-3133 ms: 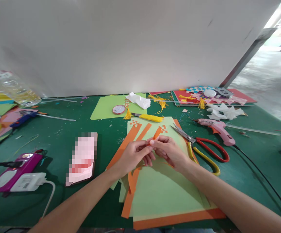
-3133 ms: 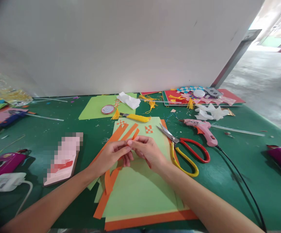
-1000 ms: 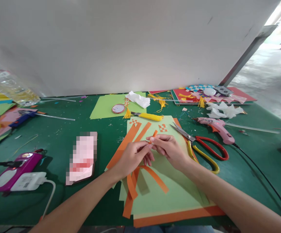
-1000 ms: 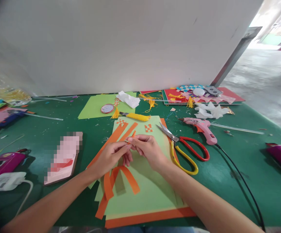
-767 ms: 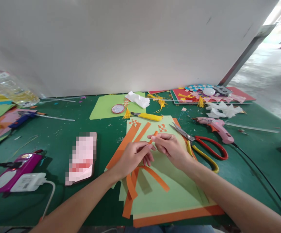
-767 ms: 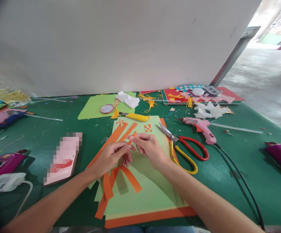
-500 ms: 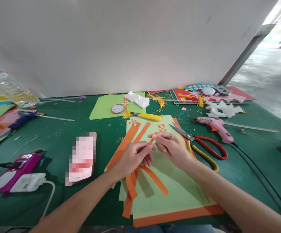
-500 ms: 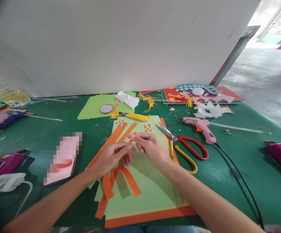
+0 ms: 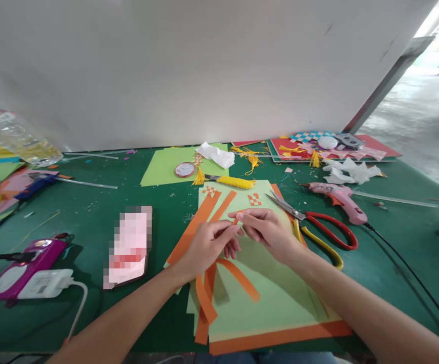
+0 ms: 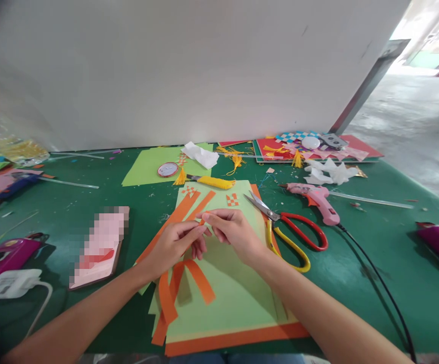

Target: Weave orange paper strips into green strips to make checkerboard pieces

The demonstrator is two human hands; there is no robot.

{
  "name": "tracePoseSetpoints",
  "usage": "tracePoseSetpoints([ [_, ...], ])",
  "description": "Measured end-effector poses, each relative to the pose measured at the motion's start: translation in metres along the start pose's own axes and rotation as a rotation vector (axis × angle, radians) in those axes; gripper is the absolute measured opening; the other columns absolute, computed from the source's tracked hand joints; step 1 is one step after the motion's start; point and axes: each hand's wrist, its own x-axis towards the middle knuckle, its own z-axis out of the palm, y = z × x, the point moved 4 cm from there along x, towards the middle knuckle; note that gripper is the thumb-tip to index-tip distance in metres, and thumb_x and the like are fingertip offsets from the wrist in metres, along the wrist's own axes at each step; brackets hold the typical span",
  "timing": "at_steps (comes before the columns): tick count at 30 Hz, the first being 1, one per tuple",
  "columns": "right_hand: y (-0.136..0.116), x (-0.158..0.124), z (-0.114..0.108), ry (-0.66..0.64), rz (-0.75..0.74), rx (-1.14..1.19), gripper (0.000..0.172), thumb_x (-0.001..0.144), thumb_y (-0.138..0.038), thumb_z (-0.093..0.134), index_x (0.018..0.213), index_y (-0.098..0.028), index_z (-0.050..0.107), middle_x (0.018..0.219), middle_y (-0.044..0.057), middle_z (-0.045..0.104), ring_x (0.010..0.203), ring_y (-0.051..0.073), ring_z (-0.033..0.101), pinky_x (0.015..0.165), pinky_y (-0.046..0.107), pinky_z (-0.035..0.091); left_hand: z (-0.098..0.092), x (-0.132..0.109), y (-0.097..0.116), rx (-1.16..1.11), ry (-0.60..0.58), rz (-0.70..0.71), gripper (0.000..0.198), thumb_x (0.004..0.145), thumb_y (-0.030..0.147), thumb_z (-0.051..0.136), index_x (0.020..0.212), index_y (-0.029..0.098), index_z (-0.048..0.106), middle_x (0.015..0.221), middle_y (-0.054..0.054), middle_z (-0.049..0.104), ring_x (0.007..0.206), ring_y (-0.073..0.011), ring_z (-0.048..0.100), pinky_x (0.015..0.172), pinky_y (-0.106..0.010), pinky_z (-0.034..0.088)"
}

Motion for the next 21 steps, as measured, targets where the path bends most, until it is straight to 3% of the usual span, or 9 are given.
tracePoseSetpoints([
  [6,-0.004,-0.0012,-0.0002,0.014,-0.02,-0.029,0.038,0.083,-0.043,0.066,0.056,-0.018,0.057,0.042,-0.008,0.035,0.045,0.007,0.027,0.051,0.028,0.023,0.0,0.0001,-0.0011,-0.015,0.006,-0.025,0.038,0.093,0.043,0.05,0.072,0.015,0.063,0.065,-0.002,0.064,0.054,-0.0119,0.06,0.055,-0.022,0.049],
  [14,-0.0039,-0.0015,0.0004,0.039,-0.019,-0.032,0.034,0.081,-0.043,0.068,0.059,-0.017,0.061,0.043,-0.008,0.035,0.044,0.007,0.028,0.048,0.028,0.019,0.0005,-0.0007,0.0013,-0.048,-0.017,-0.031,0.036,0.093,0.042,0.05,0.073,0.014,0.063,0.067,-0.003,0.065,0.056,-0.0118,0.061,0.057,-0.022,0.049],
  [21,-0.0077,-0.0034,-0.0007,0.084,0.014,-0.054,0.032,0.083,-0.047,0.063,0.088,-0.017,0.073,0.044,-0.007,0.037,0.043,0.007,0.029,0.043,0.026,0.016,0.0007,0.0005,0.0003,-0.053,-0.014,-0.062,0.034,0.093,0.043,0.05,0.077,0.015,0.062,0.066,-0.002,0.065,0.055,-0.0119,0.061,0.054,-0.022,0.048],
])
